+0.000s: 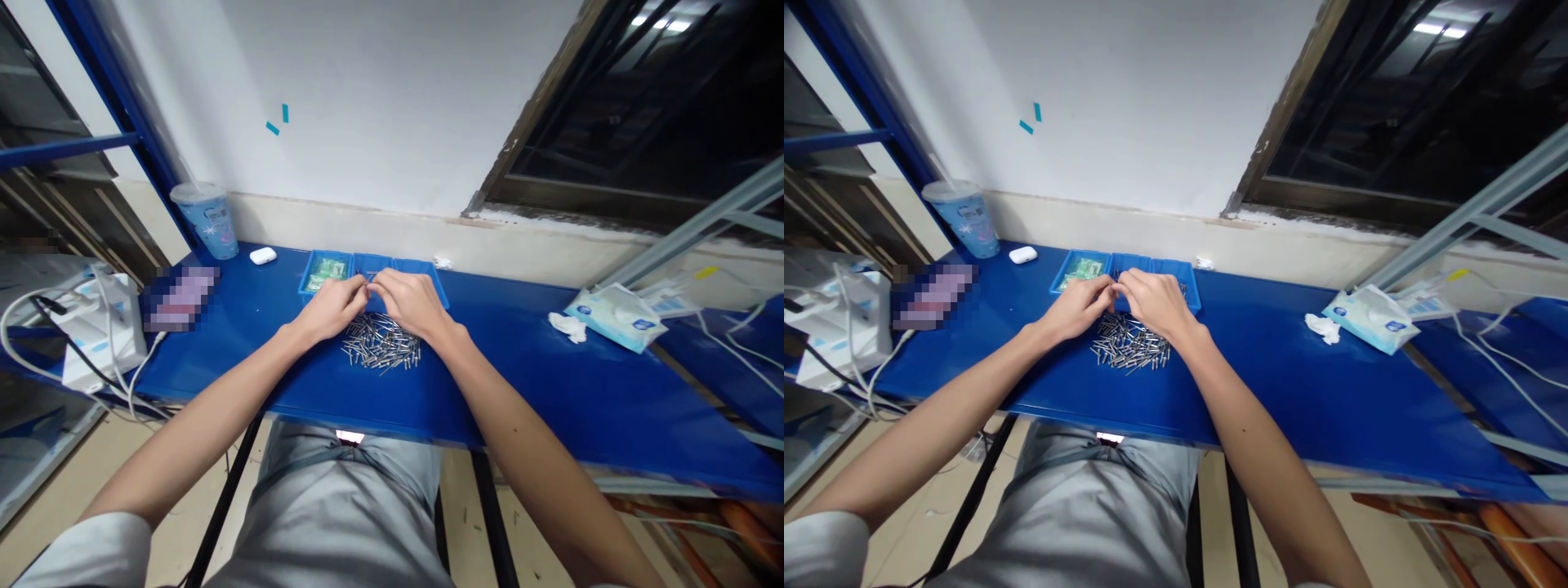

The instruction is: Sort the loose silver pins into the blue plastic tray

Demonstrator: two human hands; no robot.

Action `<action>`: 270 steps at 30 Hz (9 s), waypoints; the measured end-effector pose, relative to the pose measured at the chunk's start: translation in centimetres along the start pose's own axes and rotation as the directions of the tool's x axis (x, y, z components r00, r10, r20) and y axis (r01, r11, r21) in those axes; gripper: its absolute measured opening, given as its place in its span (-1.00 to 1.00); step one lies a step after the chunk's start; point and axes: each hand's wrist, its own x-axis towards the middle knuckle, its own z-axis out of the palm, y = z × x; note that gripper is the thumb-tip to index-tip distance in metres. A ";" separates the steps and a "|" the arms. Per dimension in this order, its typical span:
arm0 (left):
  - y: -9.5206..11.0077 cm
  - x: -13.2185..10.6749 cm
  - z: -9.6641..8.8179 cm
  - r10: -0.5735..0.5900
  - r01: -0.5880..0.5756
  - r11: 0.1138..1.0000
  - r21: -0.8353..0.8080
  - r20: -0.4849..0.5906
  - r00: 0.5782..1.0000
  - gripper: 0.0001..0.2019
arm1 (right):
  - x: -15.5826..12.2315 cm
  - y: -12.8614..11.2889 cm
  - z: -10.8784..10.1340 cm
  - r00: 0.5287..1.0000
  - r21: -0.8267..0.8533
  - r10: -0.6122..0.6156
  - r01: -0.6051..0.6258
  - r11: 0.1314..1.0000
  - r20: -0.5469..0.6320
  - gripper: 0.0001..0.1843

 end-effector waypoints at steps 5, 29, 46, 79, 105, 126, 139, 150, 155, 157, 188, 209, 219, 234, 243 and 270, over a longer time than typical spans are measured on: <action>0.0 0.0 0.2 -0.007 0.007 1.000 0.028 0.007 1.000 -0.71 | -0.4 0.3 -0.3 0.997 -0.004 0.047 -0.047 0.999 0.061 -0.59; -0.1 -0.1 0.3 0.053 -0.055 0.998 0.021 0.084 0.995 -0.69 | -3.0 -0.7 1.7 0.981 0.274 0.174 -0.145 0.951 -0.082 -0.75; 0.0 0.0 0.3 0.057 -0.059 0.998 0.026 0.103 0.993 -0.69 | -3.0 -0.4 1.4 0.986 0.317 0.165 -0.148 0.937 -0.029 -0.82; -0.1 -0.1 0.4 0.071 -0.073 0.997 0.022 0.112 0.991 -0.70 | -3.0 -0.2 1.0 0.992 0.292 0.125 -0.117 0.949 -0.009 -0.77; -0.1 -0.1 0.3 0.093 -0.099 0.994 0.045 0.121 0.988 -0.67 | -3.0 -0.5 0.5 0.994 0.257 0.109 -0.098 0.961 -0.030 -0.71; -0.7 0.1 0.6 0.069 -0.137 0.972 0.191 0.328 0.942 -0.72 | -2.4 -1.1 0.3 0.829 0.175 0.398 -0.357 0.917 -0.394 -0.66; -2.3 -0.2 1.9 -0.002 -0.070 0.971 0.228 0.302 0.953 -0.78 | -2.5 -1.0 0.8 0.947 0.183 0.253 -0.218 0.959 -0.196 -0.70; -1.7 -0.1 1.8 0.016 -0.099 0.957 0.273 0.292 0.956 -0.75 | -2.8 -0.6 1.2 0.969 0.193 0.198 -0.168 0.967 -0.148 -0.69; -1.8 -0.1 2.0 -0.004 -0.094 0.945 0.313 0.298 0.955 -0.75 | -2.9 -0.6 1.1 0.974 0.182 0.190 -0.167 0.969 -0.120 -0.69; -1.8 -0.1 2.0 -0.027 -0.079 0.940 0.332 0.303 0.953 -0.75 | -2.9 -0.6 1.1 0.975 0.175 0.193 -0.173 0.969 -0.106 -0.70; -0.5 -0.3 1.7 0.020 -0.140 0.889 0.435 0.269 0.963 -0.67 | -3.0 -0.4 1.1 0.983 0.166 0.165 -0.150 0.975 -0.080 -0.72; -0.4 -0.2 0.9 0.029 -0.007 0.989 0.148 -0.146 0.989 -0.75 | -3.0 -0.4 0.7 0.979 0.218 0.146 -0.114 0.969 -0.140 -0.73; 0.3 -0.3 0.6 0.078 -0.071 0.989 0.129 -0.043 0.996 -0.67 | -3.0 -0.5 0.4 0.970 0.231 0.177 -0.136 0.963 -0.166 -0.72; -0.1 -0.3 0.7 0.126 -0.122 0.984 0.130 -0.023 0.992 -0.73 | -3.0 -0.3 0.8 0.978 0.215 0.163 -0.132 0.968 -0.130 -0.61; 0.3 -0.3 0.7 0.155 -0.154 0.987 0.055 -0.020 0.988 -0.74 | -3.0 -0.3 0.9 0.980 0.227 0.152 -0.120 0.966 -0.130 -0.59; 0.1 -0.2 0.7 0.100 -0.099 0.995 0.013 -0.089 0.991 -0.75 | -3.1 -0.6 0.8 0.986 0.291 0.150 -0.125 0.949 -0.068 -0.75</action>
